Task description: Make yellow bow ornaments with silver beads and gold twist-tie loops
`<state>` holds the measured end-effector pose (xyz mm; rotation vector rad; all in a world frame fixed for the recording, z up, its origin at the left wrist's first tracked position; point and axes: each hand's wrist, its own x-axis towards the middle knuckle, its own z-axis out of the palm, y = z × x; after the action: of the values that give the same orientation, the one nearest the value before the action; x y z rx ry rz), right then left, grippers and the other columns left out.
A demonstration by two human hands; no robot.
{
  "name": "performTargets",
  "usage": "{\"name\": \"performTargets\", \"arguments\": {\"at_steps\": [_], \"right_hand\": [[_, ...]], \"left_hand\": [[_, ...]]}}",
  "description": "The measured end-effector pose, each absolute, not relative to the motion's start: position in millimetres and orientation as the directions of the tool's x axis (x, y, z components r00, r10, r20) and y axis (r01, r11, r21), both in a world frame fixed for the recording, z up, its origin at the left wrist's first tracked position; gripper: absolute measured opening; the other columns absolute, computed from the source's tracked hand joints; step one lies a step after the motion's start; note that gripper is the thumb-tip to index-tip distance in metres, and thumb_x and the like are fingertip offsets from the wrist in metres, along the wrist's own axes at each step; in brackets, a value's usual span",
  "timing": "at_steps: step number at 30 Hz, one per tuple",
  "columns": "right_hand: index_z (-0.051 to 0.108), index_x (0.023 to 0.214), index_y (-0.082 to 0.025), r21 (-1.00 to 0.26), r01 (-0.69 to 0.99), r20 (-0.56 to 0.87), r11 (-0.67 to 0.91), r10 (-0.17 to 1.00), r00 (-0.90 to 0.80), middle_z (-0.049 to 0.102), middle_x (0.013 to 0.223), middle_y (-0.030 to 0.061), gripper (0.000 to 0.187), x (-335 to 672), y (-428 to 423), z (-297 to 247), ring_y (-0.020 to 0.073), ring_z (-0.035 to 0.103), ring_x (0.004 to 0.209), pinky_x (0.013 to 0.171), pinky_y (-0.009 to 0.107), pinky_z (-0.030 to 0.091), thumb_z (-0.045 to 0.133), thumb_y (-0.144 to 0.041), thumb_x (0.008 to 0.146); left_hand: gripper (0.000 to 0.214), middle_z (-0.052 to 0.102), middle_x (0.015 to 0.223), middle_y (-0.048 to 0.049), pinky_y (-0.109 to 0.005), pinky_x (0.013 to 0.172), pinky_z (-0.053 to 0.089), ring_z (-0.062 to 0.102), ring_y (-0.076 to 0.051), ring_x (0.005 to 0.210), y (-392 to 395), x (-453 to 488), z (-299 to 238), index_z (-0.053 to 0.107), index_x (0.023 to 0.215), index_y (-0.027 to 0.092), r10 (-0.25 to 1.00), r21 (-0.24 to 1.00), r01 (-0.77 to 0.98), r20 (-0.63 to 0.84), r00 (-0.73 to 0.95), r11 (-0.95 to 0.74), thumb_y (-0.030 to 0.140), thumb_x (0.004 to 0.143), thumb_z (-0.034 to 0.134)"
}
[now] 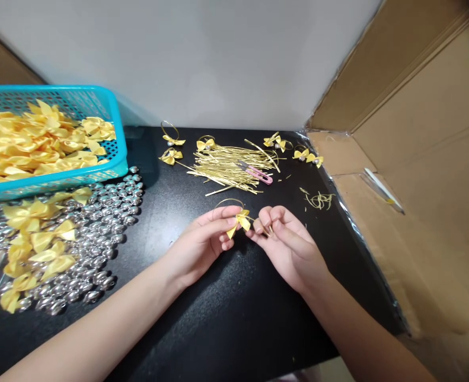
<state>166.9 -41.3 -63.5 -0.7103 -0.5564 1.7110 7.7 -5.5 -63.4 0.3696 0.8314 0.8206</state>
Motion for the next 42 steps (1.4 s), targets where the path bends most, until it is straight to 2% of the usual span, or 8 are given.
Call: {"name": "performTargets", "arguments": {"at_steps": [3,10,16,21,31,34,37,42], "right_hand": [[0.058,0.072,-0.020,-0.680,-0.700,-0.153,-0.218,0.976,-0.155,0.047,0.075,-0.0040,0.017,165.0,-41.1,-64.9,0.0095,0.049,0.074,0.088,0.031,0.041,0.075,-0.024,0.075],[0.059,0.072,-0.021,-0.628,-0.751,-0.107,-0.205,0.978,-0.177,0.042,0.070,-0.0051,0.015,163.6,-40.3,-65.7,0.0080,0.038,0.061,0.079,0.028,0.042,0.073,-0.023,0.075],[0.057,0.073,-0.021,-0.628,-0.749,-0.103,-0.208,0.977,-0.185,0.038,0.070,-0.0054,0.015,165.7,-41.0,-60.6,0.0078,0.034,0.060,0.076,0.028,0.042,0.072,-0.024,0.076],[0.057,0.072,-0.022,-0.678,-0.717,-0.024,-0.161,0.980,-0.198,0.039,0.069,-0.0050,0.015,168.1,-44.7,-54.7,0.0083,0.034,0.059,0.073,0.028,0.042,0.070,-0.025,0.079],[0.065,0.080,-0.024,-0.844,-0.533,0.170,0.056,0.971,-0.169,0.049,0.073,-0.0033,0.005,178.8,-48.4,-50.3,0.0102,0.044,0.066,0.082,0.030,0.042,0.069,-0.023,0.083],[0.066,0.082,-0.025,-0.863,-0.500,0.191,0.077,0.965,-0.180,0.050,0.074,-0.0027,0.003,179.5,-50.1,-48.8,0.0111,0.045,0.069,0.085,0.032,0.042,0.068,-0.024,0.084],[0.066,0.084,-0.026,-0.869,-0.491,0.190,0.054,0.954,-0.232,0.050,0.074,-0.0021,0.002,175.5,-53.6,-49.7,0.0124,0.047,0.071,0.089,0.037,0.044,0.067,-0.024,0.085],[0.066,0.084,-0.026,-0.919,-0.394,0.150,0.025,0.945,-0.291,0.052,0.074,-0.0017,0.005,167.1,-62.6,-47.6,0.0131,0.051,0.073,0.099,0.045,0.042,0.066,-0.021,0.085]], "left_hand": [[0.024,0.063,0.059,0.0024,-0.010,0.040,0.039,0.047,-0.002,0.046,-5.4,7.8,-63.7,0.075,0.077,0.015,0.752,0.553,-0.512,-0.526,0.398,0.657,0.009,0.056,0.083],[0.020,0.057,0.059,0.0037,-0.010,0.036,0.030,0.038,0.000,0.042,-5.0,7.5,-63.4,0.073,0.079,0.014,0.698,0.500,-0.490,-0.560,0.445,0.714,0.005,0.062,0.077],[0.021,0.051,0.054,0.0058,-0.010,0.036,0.027,0.036,-0.001,0.042,-4.9,8.6,-61.7,0.073,0.078,0.014,0.694,0.513,-0.469,-0.571,0.439,0.719,0.006,0.060,0.079],[0.020,0.056,0.061,0.0037,-0.011,0.041,0.030,0.038,-0.001,0.045,-6.6,10.3,-65.2,0.074,0.079,0.016,0.747,0.603,-0.444,-0.562,0.355,0.663,0.011,0.061,0.079],[0.013,0.062,0.066,0.0027,-0.014,0.046,0.029,0.040,-0.003,0.051,-9.6,9.3,-70.2,0.077,0.081,0.021,0.880,0.850,-0.238,-0.428,0.208,0.470,0.023,0.069,0.077],[0.011,0.066,0.066,0.0017,-0.016,0.049,0.035,0.045,-0.005,0.053,-10.4,10.3,-67.0,0.078,0.080,0.019,0.912,0.901,-0.173,-0.368,0.184,0.398,0.019,0.069,0.075],[0.011,0.074,0.077,-0.0021,-0.021,0.063,0.045,0.058,-0.011,0.065,-11.5,11.4,-64.3,0.077,0.080,0.017,0.944,0.940,-0.138,-0.290,0.160,0.312,0.018,0.069,0.074],[0.011,0.075,0.082,-0.0048,-0.027,0.068,0.048,0.064,-0.016,0.072,-12.4,9.3,-67.0,0.076,0.082,0.016,0.973,0.980,-0.032,-0.190,0.133,0.196,0.021,0.073,0.071]]}}
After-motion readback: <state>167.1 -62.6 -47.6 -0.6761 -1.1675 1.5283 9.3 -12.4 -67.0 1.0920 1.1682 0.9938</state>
